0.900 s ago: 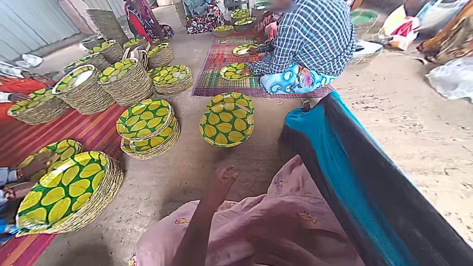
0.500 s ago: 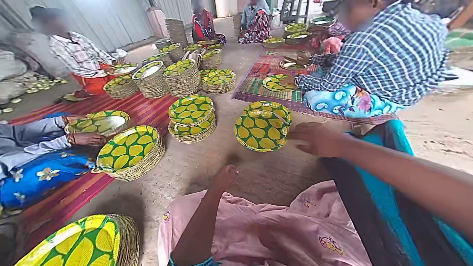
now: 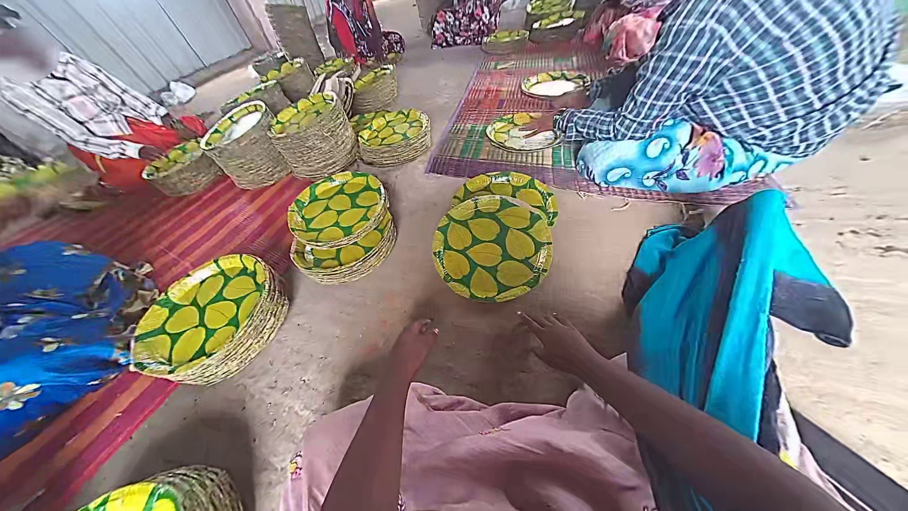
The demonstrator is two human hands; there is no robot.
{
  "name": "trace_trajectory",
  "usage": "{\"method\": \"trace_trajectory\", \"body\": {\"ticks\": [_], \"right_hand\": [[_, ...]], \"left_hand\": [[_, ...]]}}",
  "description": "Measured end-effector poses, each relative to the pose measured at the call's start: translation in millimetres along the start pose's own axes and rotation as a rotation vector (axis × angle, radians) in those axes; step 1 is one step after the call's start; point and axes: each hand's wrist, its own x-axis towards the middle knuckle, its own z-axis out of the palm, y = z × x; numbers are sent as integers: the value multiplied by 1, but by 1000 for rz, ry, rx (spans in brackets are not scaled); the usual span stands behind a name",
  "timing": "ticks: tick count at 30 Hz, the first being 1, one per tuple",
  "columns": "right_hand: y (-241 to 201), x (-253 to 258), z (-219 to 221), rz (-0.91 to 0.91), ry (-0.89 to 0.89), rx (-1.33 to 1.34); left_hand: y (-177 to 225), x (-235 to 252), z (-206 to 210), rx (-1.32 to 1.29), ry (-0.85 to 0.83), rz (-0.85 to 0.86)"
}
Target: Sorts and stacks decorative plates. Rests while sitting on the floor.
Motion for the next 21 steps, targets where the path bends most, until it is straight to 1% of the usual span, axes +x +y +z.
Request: {"method": "trace_trajectory", "body": {"ticks": [3,5,7,10,11,12,13,15,17,19,21], "right_hand": [[-3,2,-6,-24,86,34],[-7,18,-22,-97,169,24],[-9,44,-39,-169,217,-30],[-1,87,-62,-213,152,-221],[4,100,-70,-204,155,-226],[8,112,-78,-170,177,-205],[13,122,-86,-122,238,-175],[17,135,-105,28,385,-97],[23,146,-116,157,489,-19],[34,159,-116,228,521,-12],[49,175,-107,249,466,-19]], "left_hand": [[4,5,9,16,-12,10],[3,5,13,32,-35,10],[1,4,12,20,-53,2],[-2,5,8,-66,-48,-29],[-2,7,7,-90,-39,-37],[-2,8,7,-107,-35,-43],[-2,10,8,-121,-38,-45],[-2,13,11,-164,-69,-33],[-2,18,15,-209,-122,-34],[0,20,17,-227,-159,-43],[-2,21,16,-230,-191,-49]]}}
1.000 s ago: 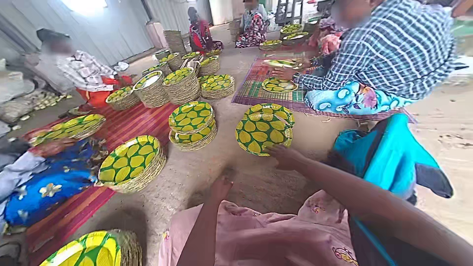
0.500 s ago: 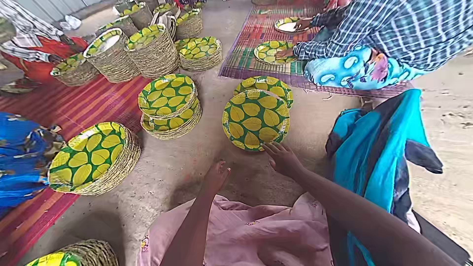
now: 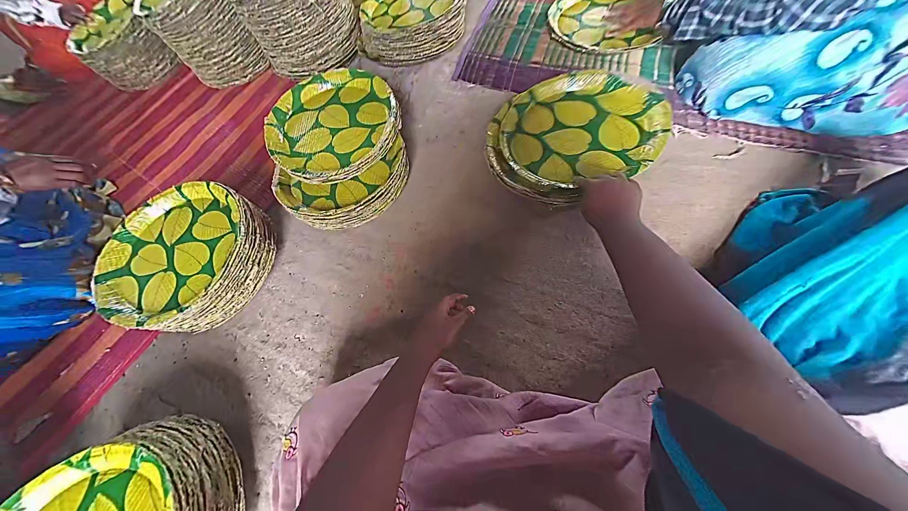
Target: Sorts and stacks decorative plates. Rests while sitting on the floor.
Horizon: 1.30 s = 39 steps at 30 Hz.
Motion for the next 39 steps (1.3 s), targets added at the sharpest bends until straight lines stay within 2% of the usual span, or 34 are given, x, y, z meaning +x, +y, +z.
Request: {"method": "trace_trajectory", "body": {"ticks": [2,5,9,15,19,22,24,26,27,28,29,31,32,34,36,39], "right_hand": [[9,4,18,-60,-51,25],[5,-12,33,-114,30,63],[-9,-71,36,-199,172,80],[1,-171,16,-245,105,-65],[11,-215,-4,-95,-39,-132],[8,-235,-14,-32,-57,-13],[-4,-248,-16,-228,6,117],[-17,-253,-10,-569,88,217],[-24,-252,-7,-685,103,233],[-28,-251,-5,-710,76,241],[-27,-249,-6,-640,-20,249],[-12,-237,-2,-369,-219,181],[-1,-230,3,-242,-262,155],[24,-224,11,-73,-233,96],[35,-224,9,21,-151,26],[32,-225,0,80,-131,-40]], "left_hand": [[-1,1,-2,-8,-27,-5],[2,1,-5,-42,-53,-32],[4,-2,-8,-81,-61,-6],[2,-12,-13,-23,13,28],[1,-21,-15,39,89,32],[-1,-27,-14,-12,161,48],[-5,-31,-13,-167,225,77],[-4,-35,-13,-383,300,68],[-2,-39,-14,-459,343,51],[-3,-42,-16,-477,391,36],[-5,-44,-18,-444,443,22],[-17,-45,-26,-271,537,-21],[-23,-45,-30,-208,580,-37],[-30,-47,-38,-241,689,-32],[-35,-48,-44,-414,800,36],[-29,-55,-46,-624,821,83]]}}
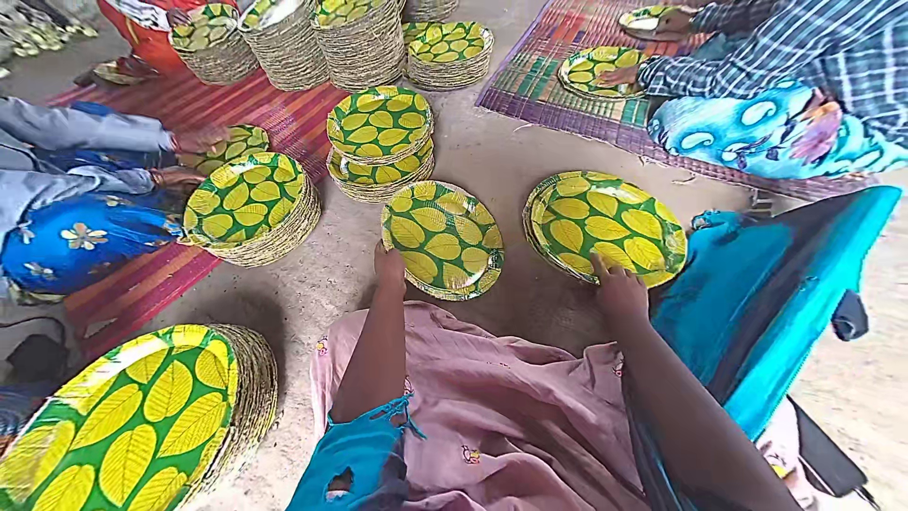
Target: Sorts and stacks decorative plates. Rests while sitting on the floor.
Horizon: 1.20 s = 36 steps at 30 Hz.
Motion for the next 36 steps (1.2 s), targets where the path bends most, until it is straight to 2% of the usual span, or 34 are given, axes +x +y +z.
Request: {"method": "trace_trajectory", "body": {"ticks": [3,5,6,8,11,12,13,15,17,19,21,22,24,25,27,28,29,30,32,33,36], "right_hand": [[-4,-5,-6,66,-17,83],[-3,-7,-9,47,16,177],[-5,-7,-8,-27,36,224],[-13,-12,-4,-294,58,325],[-29,-15,-5,-805,-68,367],[-34,-15,-3,-857,-72,360],[-35,-14,1,-796,-78,345],[-29,-7,7,-493,-98,229],[-19,-1,6,-196,-74,182],[-10,4,6,-54,-8,145],[-13,1,0,-39,46,163],[-17,-3,-2,-73,78,179],[-29,-11,-1,-241,131,236],[-34,-13,3,-379,174,252],[-42,-13,11,-653,248,331],[-45,-11,15,-722,270,344],[-47,-9,16,-711,263,359],[-48,-9,17,-632,233,377],[-43,-5,17,-349,80,343],[-38,-2,19,-226,25,316],[-22,3,15,-43,-69,171]], "left_hand": [[2,-2,4,-20,-13,5],[2,-4,8,-12,-15,9],[2,-4,10,-6,-30,3],[3,-2,12,-4,-71,-32],[-3,5,15,44,-129,-41],[-4,6,14,101,-130,-24],[-4,8,14,168,-128,0],[-7,12,12,312,-118,51],[-11,16,14,344,-106,62],[-11,19,16,316,-74,61],[-11,19,17,386,-12,95],[-9,17,18,501,47,140],[-1,5,23,737,82,280],[0,-1,27,819,62,410],[-5,-14,38,919,-82,745],[-9,-20,44,971,-226,868],[-12,-27,50,1062,-416,889],[-14,-34,55,1196,-633,812],[-26,-33,65,1398,-996,576],[-34,-28,68,1417,-1092,522],[-41,-24,69,1443,-1136,527]]}}
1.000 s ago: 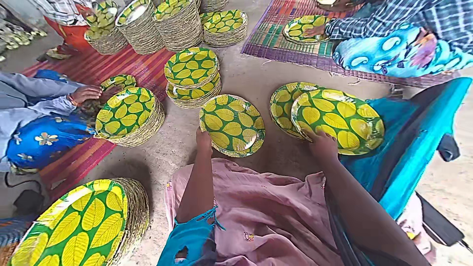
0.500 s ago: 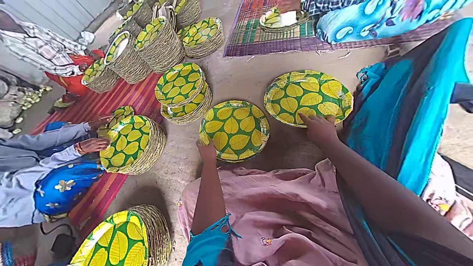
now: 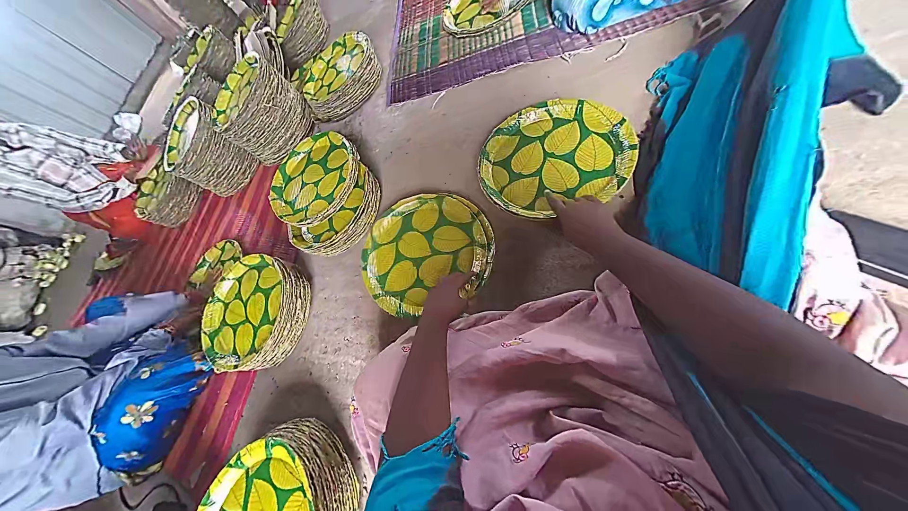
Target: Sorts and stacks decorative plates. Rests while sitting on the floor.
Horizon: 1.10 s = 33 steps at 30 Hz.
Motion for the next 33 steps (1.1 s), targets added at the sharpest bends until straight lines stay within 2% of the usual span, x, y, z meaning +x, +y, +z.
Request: {"method": "trace_trajectory", "body": {"ticks": [2,5,6,8,9,10,12,14,16,19,21,22,25,26,27,28,30,31,33], "right_hand": [[4,-1,-7,-6,45,5],[0,-8,-8,-151,232,127],[-4,-10,-6,-248,308,202],[-12,-10,1,-503,369,321],[-16,-8,4,-591,329,337],[-21,-7,6,-619,270,318],[-28,-7,8,-495,154,243],[-28,-5,10,-239,9,173],[-20,-3,11,-49,-42,97],[-11,-5,2,-40,12,20],[-16,-10,-4,-143,109,58],[-21,-14,-5,-224,156,93],[-32,-15,0,-610,244,191],[-34,-11,3,-710,251,184],[-35,-8,6,-723,238,180],[-36,-6,7,-639,187,178],[-31,-5,5,-354,56,165],[-26,-4,5,-226,25,133],[-12,-3,9,-75,7,53]], "left_hand": [[2,0,-2,14,-2,0],[18,-10,-6,145,81,-145],[26,-14,-6,205,168,-179],[33,-19,-5,261,483,-139],[36,-20,-7,268,579,-123],[39,-22,-10,263,581,-134],[41,-22,-12,220,346,-200],[26,-11,-2,158,95,-244],[17,-7,3,136,17,-289],[20,-8,-2,140,37,-301],[27,-11,-1,173,170,-255],[31,-12,0,193,297,-203],[36,-14,-1,290,717,1],[39,-15,-5,309,728,16],[41,-17,-8,305,654,-7],[43,-20,-11,268,489,-62],[36,-14,-13,163,118,-158],[30,-10,-11,121,2,-177],[21,-9,-11,58,-40,-198]]}}
